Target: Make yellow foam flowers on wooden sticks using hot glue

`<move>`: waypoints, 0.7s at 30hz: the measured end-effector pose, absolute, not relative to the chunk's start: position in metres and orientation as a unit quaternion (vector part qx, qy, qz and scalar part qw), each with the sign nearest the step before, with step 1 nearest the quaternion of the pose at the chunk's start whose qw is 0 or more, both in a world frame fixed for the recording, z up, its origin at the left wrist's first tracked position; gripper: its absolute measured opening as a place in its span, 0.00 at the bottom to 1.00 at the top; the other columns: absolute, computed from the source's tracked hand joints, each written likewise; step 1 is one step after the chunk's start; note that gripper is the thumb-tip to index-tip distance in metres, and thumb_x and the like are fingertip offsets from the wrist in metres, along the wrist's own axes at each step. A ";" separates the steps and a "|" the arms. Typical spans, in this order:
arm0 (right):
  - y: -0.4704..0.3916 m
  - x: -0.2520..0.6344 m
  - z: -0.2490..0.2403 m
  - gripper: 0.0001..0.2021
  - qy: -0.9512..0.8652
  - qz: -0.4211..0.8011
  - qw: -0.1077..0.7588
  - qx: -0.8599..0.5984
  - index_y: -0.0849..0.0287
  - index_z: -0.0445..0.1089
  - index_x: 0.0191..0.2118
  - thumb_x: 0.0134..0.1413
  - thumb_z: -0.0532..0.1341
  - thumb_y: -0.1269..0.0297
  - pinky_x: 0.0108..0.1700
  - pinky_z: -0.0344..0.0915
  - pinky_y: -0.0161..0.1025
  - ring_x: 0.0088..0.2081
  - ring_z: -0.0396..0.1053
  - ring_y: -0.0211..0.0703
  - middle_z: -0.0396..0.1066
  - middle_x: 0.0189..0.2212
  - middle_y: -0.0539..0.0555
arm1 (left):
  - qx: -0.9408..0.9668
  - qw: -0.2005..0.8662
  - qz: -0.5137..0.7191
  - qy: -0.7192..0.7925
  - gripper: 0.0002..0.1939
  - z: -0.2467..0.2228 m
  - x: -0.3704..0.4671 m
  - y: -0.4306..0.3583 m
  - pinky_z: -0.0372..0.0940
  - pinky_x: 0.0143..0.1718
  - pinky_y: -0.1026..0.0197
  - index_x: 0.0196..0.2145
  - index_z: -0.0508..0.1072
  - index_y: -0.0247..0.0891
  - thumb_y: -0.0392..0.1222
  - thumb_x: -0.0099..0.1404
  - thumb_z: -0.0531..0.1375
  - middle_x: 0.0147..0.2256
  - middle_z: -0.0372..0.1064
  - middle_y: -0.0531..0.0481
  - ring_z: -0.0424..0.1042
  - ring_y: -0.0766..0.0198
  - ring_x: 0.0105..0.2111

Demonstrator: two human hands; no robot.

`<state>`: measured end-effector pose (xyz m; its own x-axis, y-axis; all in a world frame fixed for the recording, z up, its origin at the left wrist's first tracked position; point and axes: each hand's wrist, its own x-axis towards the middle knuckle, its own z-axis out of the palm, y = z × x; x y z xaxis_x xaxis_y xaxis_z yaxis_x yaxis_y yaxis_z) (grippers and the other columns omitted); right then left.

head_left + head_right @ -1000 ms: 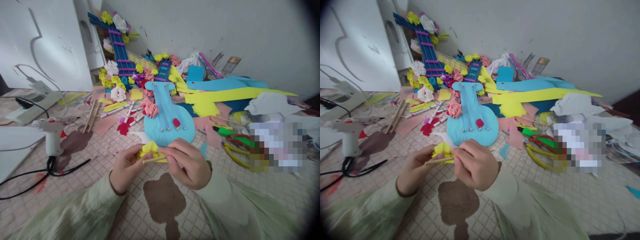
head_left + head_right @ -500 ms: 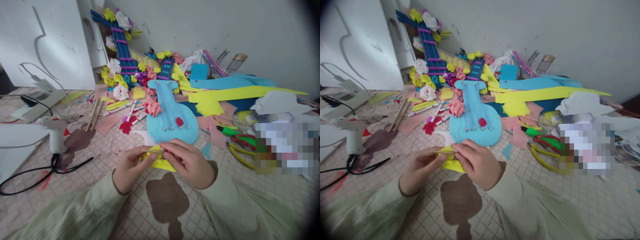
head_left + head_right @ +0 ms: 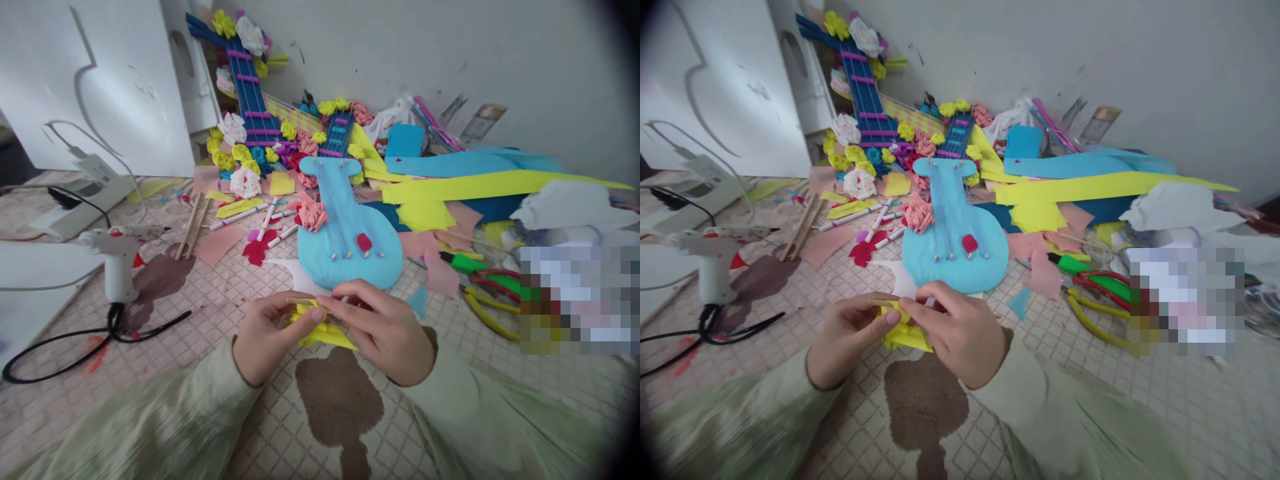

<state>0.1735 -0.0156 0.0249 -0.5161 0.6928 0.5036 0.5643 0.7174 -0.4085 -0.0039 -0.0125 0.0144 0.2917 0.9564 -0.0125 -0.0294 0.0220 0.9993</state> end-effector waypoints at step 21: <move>-0.018 0.166 0.033 0.05 -0.746 0.292 0.415 -0.430 0.58 0.73 0.30 0.49 0.59 0.66 0.28 0.65 0.32 0.27 0.67 0.34 0.70 0.28 0.51 | 0.738 0.441 0.375 0.346 0.07 0.013 -0.011 -0.018 0.63 0.30 0.62 0.33 0.72 0.35 0.36 0.59 0.54 0.29 0.69 0.46 0.67 0.64 0.29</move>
